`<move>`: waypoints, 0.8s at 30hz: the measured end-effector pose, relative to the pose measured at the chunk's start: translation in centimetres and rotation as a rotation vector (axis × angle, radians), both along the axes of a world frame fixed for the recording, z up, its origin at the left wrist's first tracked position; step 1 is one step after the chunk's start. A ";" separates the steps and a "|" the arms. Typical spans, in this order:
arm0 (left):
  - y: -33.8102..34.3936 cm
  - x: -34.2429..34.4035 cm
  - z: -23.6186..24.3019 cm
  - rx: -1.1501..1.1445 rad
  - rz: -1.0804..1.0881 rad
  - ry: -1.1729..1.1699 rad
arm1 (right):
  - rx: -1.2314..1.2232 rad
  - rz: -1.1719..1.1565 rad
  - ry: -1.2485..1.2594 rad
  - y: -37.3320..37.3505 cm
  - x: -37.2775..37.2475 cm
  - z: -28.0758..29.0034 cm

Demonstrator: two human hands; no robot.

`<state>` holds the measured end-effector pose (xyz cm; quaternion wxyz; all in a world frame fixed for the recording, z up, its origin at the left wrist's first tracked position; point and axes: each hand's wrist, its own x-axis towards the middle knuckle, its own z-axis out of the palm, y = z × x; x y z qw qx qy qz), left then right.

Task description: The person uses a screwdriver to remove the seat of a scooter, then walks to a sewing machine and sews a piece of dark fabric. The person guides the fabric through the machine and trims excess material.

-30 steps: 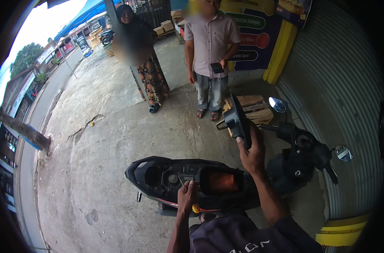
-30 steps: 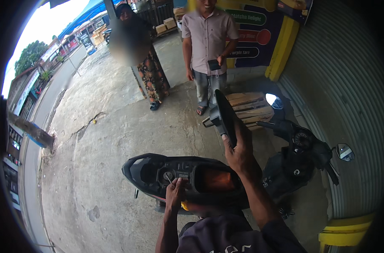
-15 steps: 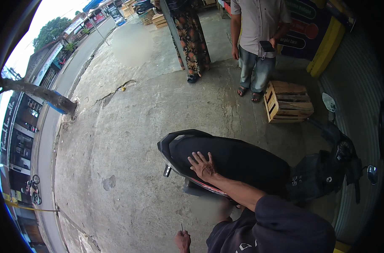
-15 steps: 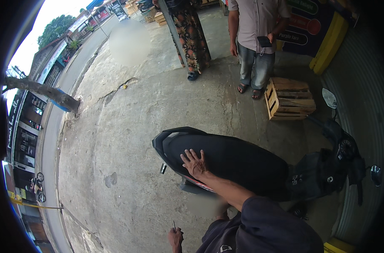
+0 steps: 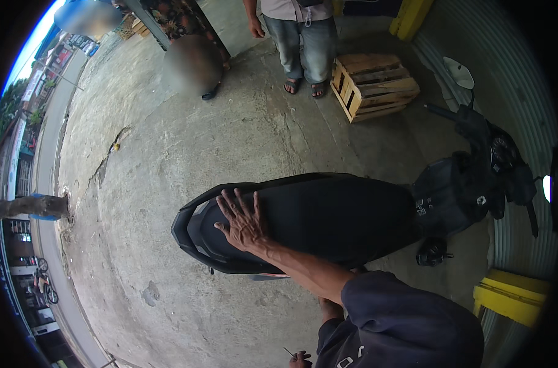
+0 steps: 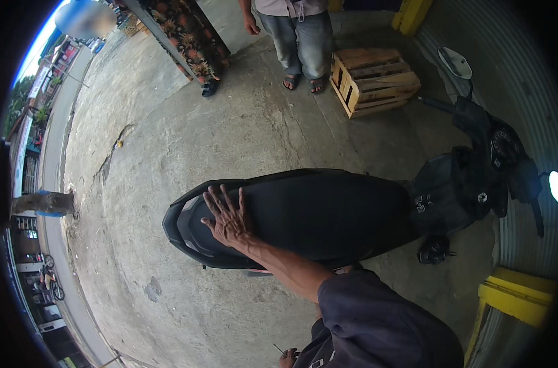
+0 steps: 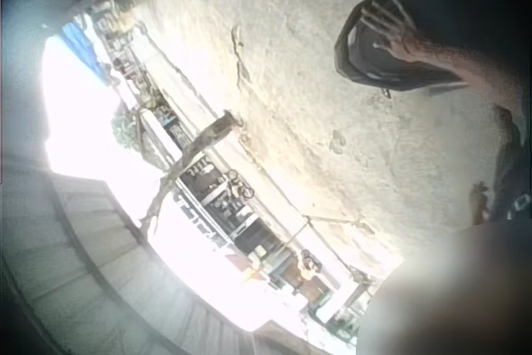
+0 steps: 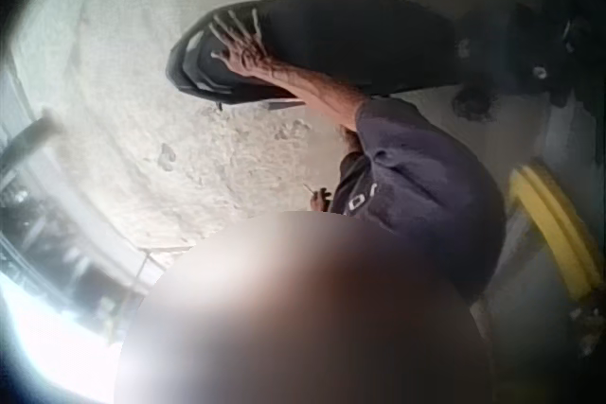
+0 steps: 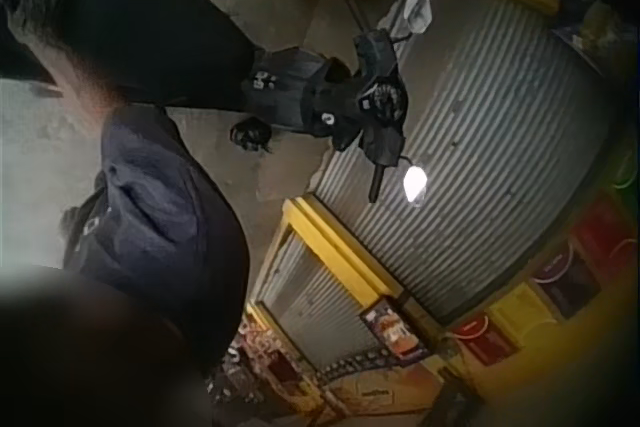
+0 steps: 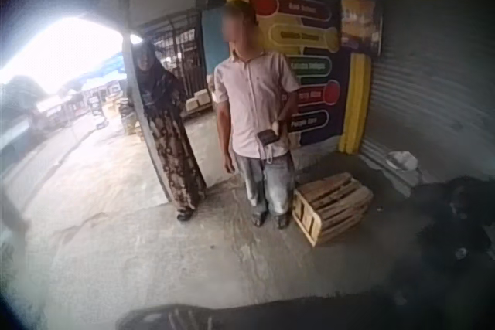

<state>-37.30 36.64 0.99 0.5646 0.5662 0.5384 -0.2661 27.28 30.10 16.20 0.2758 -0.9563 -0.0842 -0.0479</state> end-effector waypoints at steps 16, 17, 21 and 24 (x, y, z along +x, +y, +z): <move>13.3 19.3 -1.7 -0.047 -0.268 -0.170 | -0.096 -0.668 0.451 -42.3 -10.5 -12.6; 13.1 21.4 -1.6 -0.039 -0.309 -0.166 | 0.028 -0.829 0.462 -44.0 -11.2 -13.1; 12.4 25.7 0.1 -0.057 -0.370 -0.313 | 0.266 -1.243 0.481 -45.4 -12.6 -13.8; 11.1 25.5 0.7 -0.011 -0.434 -0.213 | 0.196 -1.326 0.378 -44.6 -12.6 -13.4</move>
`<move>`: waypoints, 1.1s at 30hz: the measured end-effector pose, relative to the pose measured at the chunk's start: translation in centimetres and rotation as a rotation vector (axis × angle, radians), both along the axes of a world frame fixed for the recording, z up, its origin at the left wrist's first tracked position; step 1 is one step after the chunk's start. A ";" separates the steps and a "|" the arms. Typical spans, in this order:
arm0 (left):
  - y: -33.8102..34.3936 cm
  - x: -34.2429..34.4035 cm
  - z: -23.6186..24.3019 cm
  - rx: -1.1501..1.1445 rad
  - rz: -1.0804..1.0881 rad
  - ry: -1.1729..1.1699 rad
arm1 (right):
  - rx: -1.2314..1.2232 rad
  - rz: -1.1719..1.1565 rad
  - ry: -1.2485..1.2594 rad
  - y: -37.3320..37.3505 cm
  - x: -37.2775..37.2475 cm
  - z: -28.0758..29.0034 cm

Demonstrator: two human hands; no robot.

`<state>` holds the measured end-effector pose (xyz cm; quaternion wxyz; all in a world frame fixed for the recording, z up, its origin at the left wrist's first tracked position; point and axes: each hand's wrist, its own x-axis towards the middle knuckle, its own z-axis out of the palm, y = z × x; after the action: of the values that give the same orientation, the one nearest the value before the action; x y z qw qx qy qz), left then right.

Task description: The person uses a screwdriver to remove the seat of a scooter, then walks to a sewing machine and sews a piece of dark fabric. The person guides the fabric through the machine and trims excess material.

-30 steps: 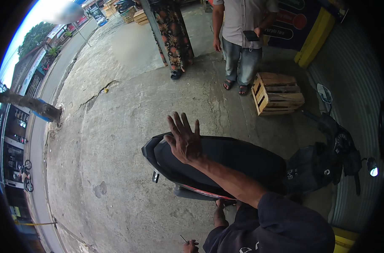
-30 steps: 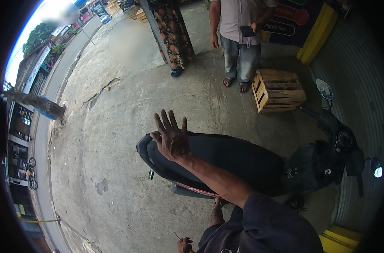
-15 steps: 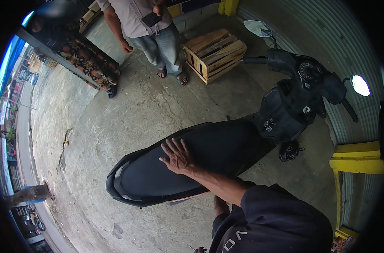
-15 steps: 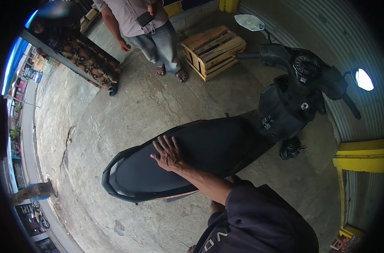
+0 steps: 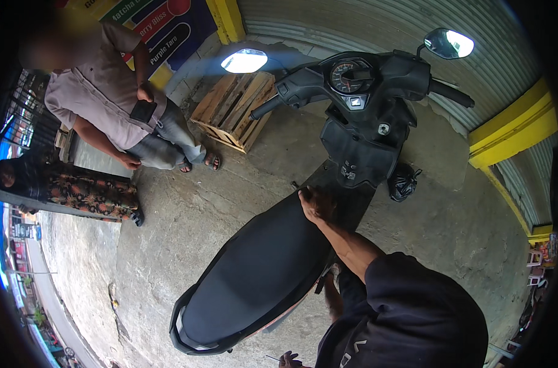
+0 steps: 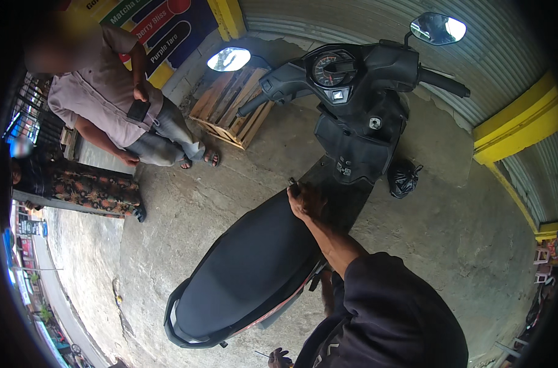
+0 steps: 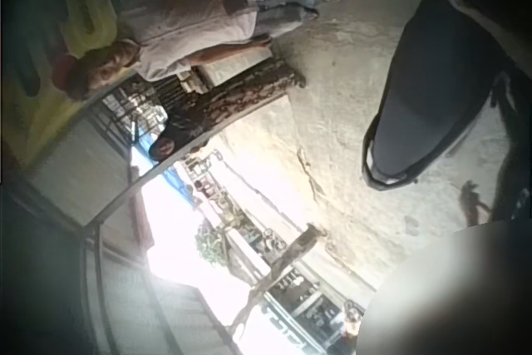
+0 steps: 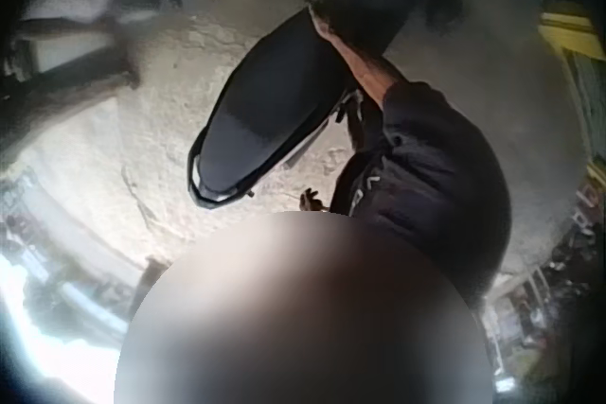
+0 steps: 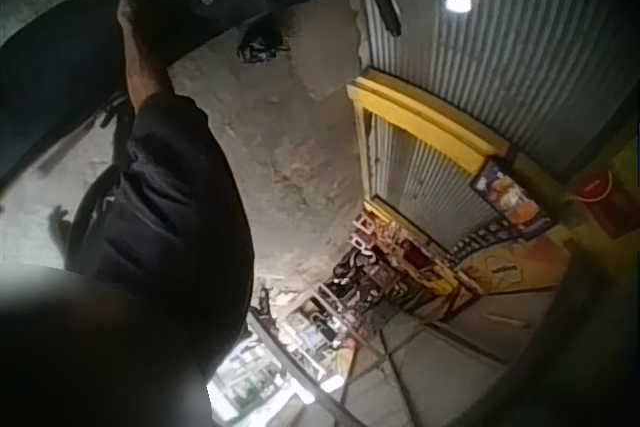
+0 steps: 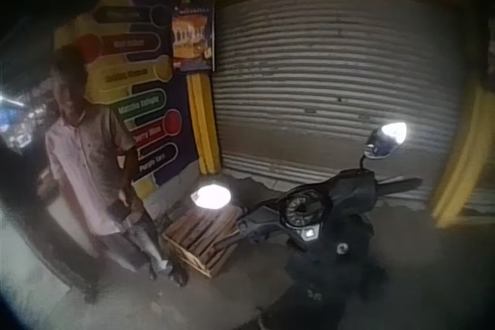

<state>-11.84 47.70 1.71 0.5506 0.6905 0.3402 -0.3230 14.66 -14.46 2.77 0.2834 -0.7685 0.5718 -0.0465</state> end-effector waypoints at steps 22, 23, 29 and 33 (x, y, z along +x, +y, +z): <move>-24.8 -14.1 -2.6 0.396 -0.271 -0.019 | 0.605 0.641 0.708 -21.9 -47.7 -19.7; -29.0 -16.0 -3.7 0.471 -0.314 0.054 | 0.416 0.623 0.664 -25.8 -50.5 -21.6; -46.5 -31.1 -8.0 0.453 -1.028 0.213 | 0.026 0.346 0.614 -45.8 -57.7 -32.0; -49.8 -33.7 -10.2 0.490 -1.167 0.436 | -0.011 0.442 0.758 -53.5 -58.1 -36.8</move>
<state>-45.50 -2.09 -8.48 0.0318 0.7853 0.0781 -0.6134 -43.42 -67.96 -34.00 0.0529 -0.8366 0.4569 0.2975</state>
